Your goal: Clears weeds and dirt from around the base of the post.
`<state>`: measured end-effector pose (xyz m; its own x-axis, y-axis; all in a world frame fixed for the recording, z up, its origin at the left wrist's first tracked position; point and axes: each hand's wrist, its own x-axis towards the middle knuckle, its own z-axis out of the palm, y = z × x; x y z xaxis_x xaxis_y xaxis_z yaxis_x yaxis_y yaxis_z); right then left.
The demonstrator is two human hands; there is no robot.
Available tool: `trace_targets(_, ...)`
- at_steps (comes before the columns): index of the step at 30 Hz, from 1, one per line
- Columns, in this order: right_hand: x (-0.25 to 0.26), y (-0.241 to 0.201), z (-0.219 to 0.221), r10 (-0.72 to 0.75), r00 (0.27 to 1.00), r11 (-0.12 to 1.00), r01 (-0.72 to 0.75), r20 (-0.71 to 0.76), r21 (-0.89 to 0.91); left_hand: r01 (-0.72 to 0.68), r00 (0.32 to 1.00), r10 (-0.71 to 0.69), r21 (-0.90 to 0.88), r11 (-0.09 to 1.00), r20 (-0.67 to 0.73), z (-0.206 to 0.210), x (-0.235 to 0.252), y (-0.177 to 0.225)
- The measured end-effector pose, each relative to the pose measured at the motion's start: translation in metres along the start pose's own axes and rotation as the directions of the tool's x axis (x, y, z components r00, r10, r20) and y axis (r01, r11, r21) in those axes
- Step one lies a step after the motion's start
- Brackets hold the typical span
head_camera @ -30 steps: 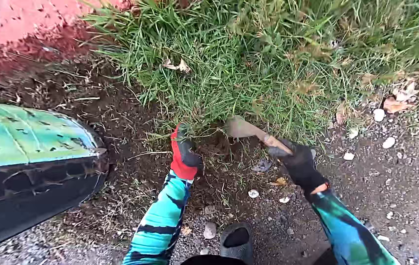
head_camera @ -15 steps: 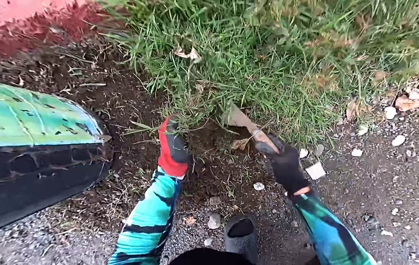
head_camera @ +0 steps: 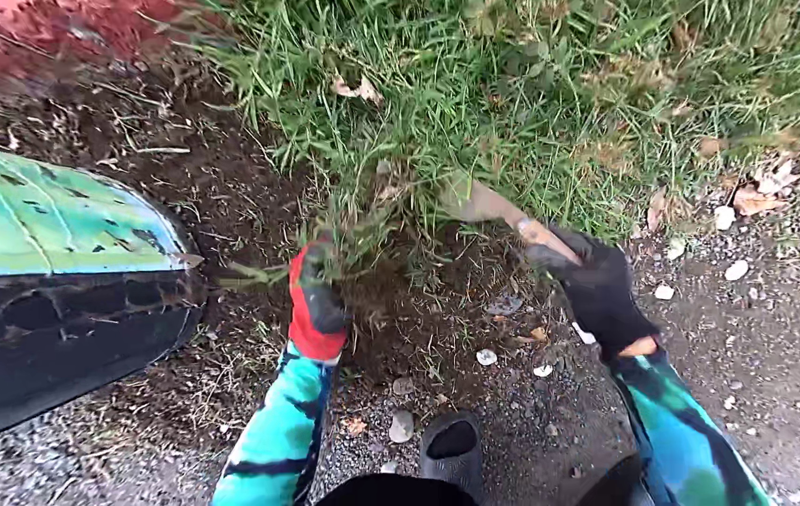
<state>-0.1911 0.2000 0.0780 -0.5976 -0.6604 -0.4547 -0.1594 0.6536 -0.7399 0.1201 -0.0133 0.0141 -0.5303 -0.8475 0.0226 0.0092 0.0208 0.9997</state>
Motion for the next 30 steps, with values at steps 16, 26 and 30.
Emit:
trace_targets(16, -0.010, -0.045, 0.005, -0.223, 0.973, 0.960, 0.229, 0.051, -0.159, -0.383, 0.838, -0.373, 0.917, 0.116, 0.397, 0.057, 0.015, 0.027)
trace_targets(26, -0.106, 0.043, -0.051, 0.251, 0.967, 0.962, -0.244, -0.038, 0.121, 0.043, 0.897, -0.420, 0.917, 0.397, 0.140, 0.066, 0.054, 0.012)
trace_targets(30, -0.046, 0.032, 0.045, 0.102, 0.993, 0.993, -0.098, 0.057, -0.064, 0.336, 0.908, -0.395, 0.809, 0.482, -0.142, 0.064, 0.057, 0.005)
